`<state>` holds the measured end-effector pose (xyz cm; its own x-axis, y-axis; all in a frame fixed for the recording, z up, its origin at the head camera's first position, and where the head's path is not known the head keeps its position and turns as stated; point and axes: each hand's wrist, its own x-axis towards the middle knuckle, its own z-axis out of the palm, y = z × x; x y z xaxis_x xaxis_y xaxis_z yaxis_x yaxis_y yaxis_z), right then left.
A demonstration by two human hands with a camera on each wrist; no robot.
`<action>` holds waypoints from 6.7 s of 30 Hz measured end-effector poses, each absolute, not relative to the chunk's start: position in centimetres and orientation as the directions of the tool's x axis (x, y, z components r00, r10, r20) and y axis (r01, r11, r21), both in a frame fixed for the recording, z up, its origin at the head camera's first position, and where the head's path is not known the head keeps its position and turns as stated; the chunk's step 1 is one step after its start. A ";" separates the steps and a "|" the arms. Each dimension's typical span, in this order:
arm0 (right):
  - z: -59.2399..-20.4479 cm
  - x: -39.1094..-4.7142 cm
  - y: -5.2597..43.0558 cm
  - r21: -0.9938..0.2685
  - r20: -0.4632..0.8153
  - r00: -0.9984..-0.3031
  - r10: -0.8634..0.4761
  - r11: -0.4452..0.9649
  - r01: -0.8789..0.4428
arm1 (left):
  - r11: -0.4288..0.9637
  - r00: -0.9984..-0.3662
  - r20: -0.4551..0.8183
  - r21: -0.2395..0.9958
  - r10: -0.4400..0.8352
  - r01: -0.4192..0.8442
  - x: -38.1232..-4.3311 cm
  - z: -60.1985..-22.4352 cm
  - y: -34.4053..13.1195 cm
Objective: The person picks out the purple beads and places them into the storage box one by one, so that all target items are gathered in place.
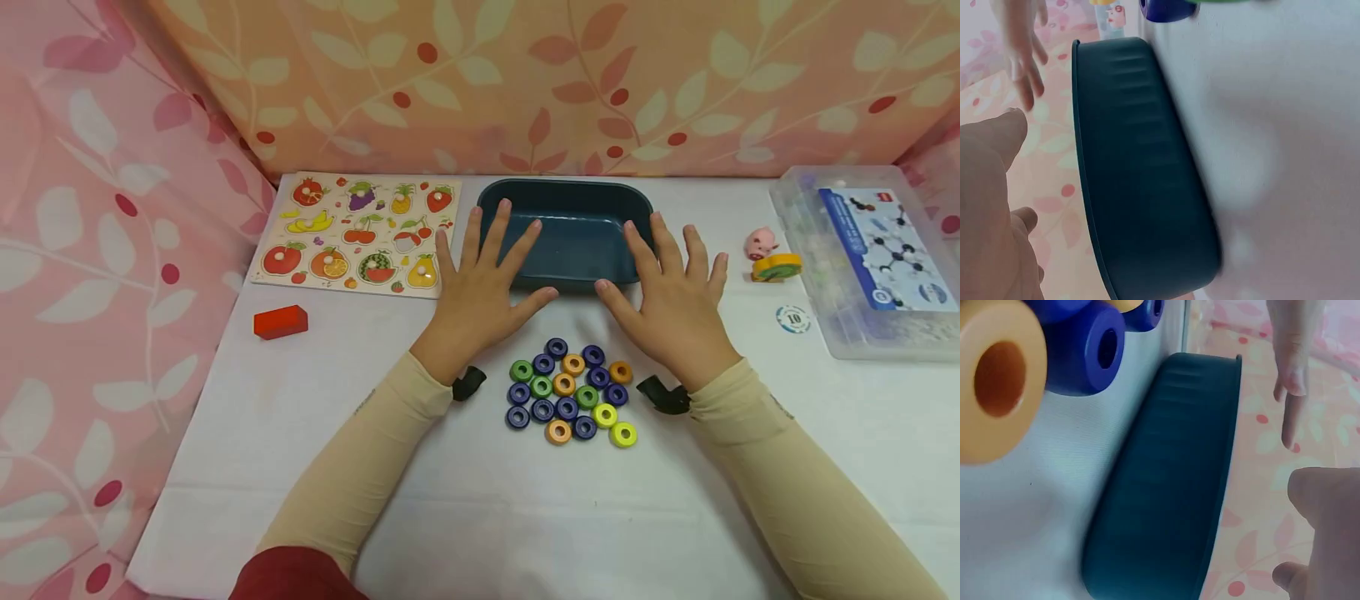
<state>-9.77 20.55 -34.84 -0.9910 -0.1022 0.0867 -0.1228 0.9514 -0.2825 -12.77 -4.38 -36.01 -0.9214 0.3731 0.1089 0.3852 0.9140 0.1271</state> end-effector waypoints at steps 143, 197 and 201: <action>-36.2 -22.9 18.7 -0.593 -0.175 -0.984 -0.017 0.800 0.092 | 0.739 -0.982 -0.160 0.672 0.099 -0.035 -17.8 -36.3 -5.4; -35.2 -10.5 17.5 -0.638 -0.286 -0.857 -0.428 0.752 -0.163 | 0.731 -0.979 -0.189 0.678 0.076 -0.074 -17.9 -36.1 -5.6; -32.8 -11.0 17.6 -0.644 -0.199 -0.900 -0.388 0.744 -0.179 | 0.729 -0.980 -0.183 0.682 0.083 -0.066 -17.9 -36.1 -5.6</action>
